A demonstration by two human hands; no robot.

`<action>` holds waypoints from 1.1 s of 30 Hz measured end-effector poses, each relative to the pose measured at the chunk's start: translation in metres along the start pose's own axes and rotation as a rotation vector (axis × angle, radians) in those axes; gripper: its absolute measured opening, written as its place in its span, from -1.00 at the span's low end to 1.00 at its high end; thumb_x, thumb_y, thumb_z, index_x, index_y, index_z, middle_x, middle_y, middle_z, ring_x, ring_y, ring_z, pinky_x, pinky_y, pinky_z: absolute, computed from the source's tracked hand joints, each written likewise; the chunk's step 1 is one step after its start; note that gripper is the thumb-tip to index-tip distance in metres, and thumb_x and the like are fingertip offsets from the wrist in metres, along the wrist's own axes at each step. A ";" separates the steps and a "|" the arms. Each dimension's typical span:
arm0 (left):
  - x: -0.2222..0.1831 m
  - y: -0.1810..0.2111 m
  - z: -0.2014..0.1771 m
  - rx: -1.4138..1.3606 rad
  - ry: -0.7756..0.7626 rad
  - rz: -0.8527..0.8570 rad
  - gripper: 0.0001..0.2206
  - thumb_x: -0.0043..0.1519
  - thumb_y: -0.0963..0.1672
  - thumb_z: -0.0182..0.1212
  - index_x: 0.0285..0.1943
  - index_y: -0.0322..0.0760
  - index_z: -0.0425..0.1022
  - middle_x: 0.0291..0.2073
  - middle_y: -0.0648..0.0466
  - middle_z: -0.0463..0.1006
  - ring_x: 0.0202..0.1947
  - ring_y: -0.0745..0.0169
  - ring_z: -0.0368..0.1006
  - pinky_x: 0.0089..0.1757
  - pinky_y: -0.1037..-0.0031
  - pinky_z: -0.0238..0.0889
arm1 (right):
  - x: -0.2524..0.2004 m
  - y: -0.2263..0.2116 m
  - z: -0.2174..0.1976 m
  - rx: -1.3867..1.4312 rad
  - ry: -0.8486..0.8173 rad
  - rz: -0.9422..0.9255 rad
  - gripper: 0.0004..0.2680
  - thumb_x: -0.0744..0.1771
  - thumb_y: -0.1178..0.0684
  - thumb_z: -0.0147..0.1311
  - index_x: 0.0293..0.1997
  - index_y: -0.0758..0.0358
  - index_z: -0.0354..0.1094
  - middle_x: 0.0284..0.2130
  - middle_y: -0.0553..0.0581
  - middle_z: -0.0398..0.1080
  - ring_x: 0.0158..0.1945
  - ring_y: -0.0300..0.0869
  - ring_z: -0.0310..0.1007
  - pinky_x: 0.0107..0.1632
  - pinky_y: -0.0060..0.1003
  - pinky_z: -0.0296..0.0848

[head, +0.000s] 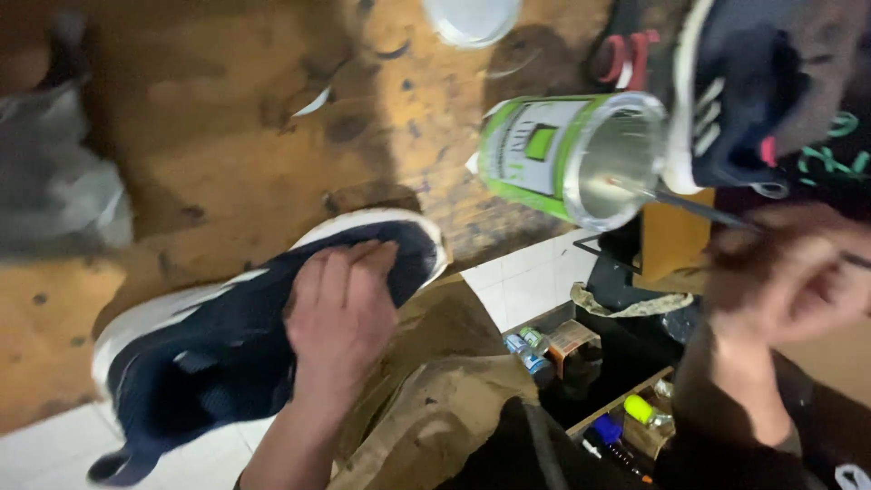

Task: Applying adhesive to the perimeter of a shoe sole using a small brush for repair.

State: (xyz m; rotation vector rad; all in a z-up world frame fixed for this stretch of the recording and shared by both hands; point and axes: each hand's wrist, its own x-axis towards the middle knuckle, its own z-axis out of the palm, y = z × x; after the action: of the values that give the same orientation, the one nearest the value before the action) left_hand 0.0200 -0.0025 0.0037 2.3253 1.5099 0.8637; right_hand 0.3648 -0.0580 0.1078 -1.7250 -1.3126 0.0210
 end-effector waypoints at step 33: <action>-0.002 -0.001 -0.017 -0.070 0.061 0.017 -0.90 0.43 -0.14 0.23 -0.18 -0.11 0.55 -0.41 0.15 0.39 -0.39 0.13 0.36 -0.27 0.40 0.31 | 0.070 0.127 -0.076 0.793 -0.336 0.654 -0.90 0.52 -0.11 0.00 -0.10 -0.13 0.35 -0.45 -0.19 0.18 -0.49 -0.43 0.07 -0.24 -0.55 0.16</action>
State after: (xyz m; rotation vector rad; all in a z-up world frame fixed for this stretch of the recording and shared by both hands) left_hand 0.0089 -0.0055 0.0160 2.2847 1.4607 0.9845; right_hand 0.5283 -0.0522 0.1001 -1.3835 -0.7285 1.0931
